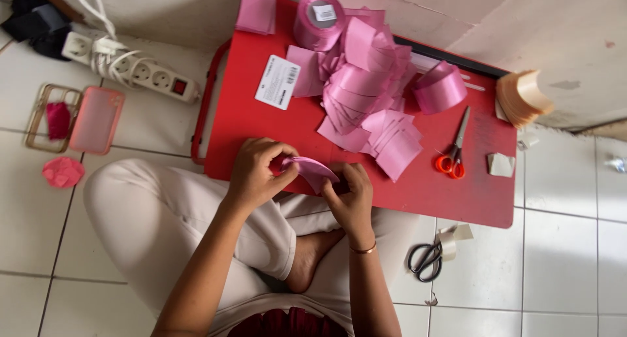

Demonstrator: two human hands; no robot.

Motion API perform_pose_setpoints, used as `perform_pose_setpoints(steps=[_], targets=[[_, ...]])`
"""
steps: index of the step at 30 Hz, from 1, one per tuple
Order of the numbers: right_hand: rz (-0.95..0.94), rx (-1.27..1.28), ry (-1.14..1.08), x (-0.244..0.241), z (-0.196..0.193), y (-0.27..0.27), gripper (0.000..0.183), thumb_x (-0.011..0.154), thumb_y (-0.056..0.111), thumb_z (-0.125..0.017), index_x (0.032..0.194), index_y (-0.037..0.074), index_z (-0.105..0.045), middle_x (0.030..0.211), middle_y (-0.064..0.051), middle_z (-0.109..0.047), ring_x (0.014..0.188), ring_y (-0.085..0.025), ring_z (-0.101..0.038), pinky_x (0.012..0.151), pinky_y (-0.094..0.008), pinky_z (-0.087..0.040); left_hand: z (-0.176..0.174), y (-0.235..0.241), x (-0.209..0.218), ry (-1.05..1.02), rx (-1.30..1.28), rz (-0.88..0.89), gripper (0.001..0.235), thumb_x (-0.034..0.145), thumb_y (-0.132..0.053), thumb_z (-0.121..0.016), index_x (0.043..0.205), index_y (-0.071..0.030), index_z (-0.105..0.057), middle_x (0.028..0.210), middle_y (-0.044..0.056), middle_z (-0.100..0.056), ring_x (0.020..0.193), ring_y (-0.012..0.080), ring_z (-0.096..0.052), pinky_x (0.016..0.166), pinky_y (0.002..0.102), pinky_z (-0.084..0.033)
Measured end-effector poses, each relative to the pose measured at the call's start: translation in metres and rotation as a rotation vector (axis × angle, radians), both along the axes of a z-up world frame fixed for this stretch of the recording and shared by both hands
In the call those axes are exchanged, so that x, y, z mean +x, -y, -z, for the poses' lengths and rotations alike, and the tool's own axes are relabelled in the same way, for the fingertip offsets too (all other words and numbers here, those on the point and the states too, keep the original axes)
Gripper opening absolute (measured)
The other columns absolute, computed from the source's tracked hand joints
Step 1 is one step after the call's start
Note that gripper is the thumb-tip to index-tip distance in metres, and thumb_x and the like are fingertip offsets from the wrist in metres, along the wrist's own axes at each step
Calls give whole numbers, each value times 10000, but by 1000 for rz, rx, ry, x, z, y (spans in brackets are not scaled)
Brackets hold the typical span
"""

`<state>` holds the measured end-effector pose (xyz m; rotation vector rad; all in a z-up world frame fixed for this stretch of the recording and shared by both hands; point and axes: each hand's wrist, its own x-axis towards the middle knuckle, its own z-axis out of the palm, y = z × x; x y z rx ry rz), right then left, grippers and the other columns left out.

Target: Organizing and stacking pre-cut pink ribbon strips on a table

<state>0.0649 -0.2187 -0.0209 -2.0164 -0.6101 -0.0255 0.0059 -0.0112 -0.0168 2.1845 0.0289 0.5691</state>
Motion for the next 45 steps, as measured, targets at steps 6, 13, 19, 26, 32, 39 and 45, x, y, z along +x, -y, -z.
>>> perform_pose_setpoints(steps=[6, 13, 19, 26, 32, 39, 45], targets=[[-69, -90, -8, 2, 8, 0, 121, 743, 154, -768, 796, 106, -669, 665, -78, -480, 747, -288, -543, 740, -383, -436, -3, 5, 3, 9, -158, -25, 185, 821, -226, -752, 1000, -184, -727, 872, 28, -757, 855, 293, -726, 823, 396, -508], [-41, 247, -333, 1, 8, -1, 84, 864, 131, -750, 862, 54, -716, 670, -108, -617, 720, -180, -586, 730, -314, -479, -11, 42, 0, 14, -680, 6, 542, 872, -166, -785, 1376, -62, -617, 1220, 257, -649, 1083, 341, -654, 970, 471, -532], [-46, 361, -426, 2, 4, 2, 111, 924, 134, -735, 884, 39, -695, 647, -101, -670, 709, -136, -620, 702, -273, -492, -6, 49, 4, -89, -705, 21, 173, 892, -152, -747, 1052, -89, -767, 793, 83, -748, 764, 149, -710, 737, 301, -566], [-48, 368, -317, 1, 10, -1, 151, 911, 66, -748, 1039, 17, -684, 759, -123, -716, 742, -154, -627, 719, -309, -513, -3, 19, 25, -146, -901, -75, 148, 851, -155, -786, 951, -59, -732, 765, 40, -695, 701, 96, -688, 645, 258, -590], [-47, 268, -271, -2, -8, -6, 193, 866, 37, -749, 1043, 17, -676, 832, -78, -692, 728, -146, -605, 695, -276, -491, -47, -104, 85, -153, -712, -264, 149, 863, -90, -762, 1009, -80, -735, 816, 22, -698, 611, 57, -617, 560, 177, -549], [-53, 114, -162, 0, -22, -6, 190, 801, 104, -753, 978, 59, -701, 823, -10, -688, 741, -146, -558, 742, -270, -470, -57, -194, 166, -320, -398, -281, 261, 840, -107, -762, 1087, -26, -739, 837, 37, -746, 582, 76, -692, 408, 183, -374], [-62, 91, -157, -1, -27, -5, 189, 790, 108, -745, 973, 69, -717, 860, -20, -705, 781, -158, -586, 804, -286, -458, -27, -190, 208, -603, 40, -521, 257, 788, -250, -805, 1025, -151, -795, 898, 72, -767, 753, 211, -719, 738, 372, -561]])
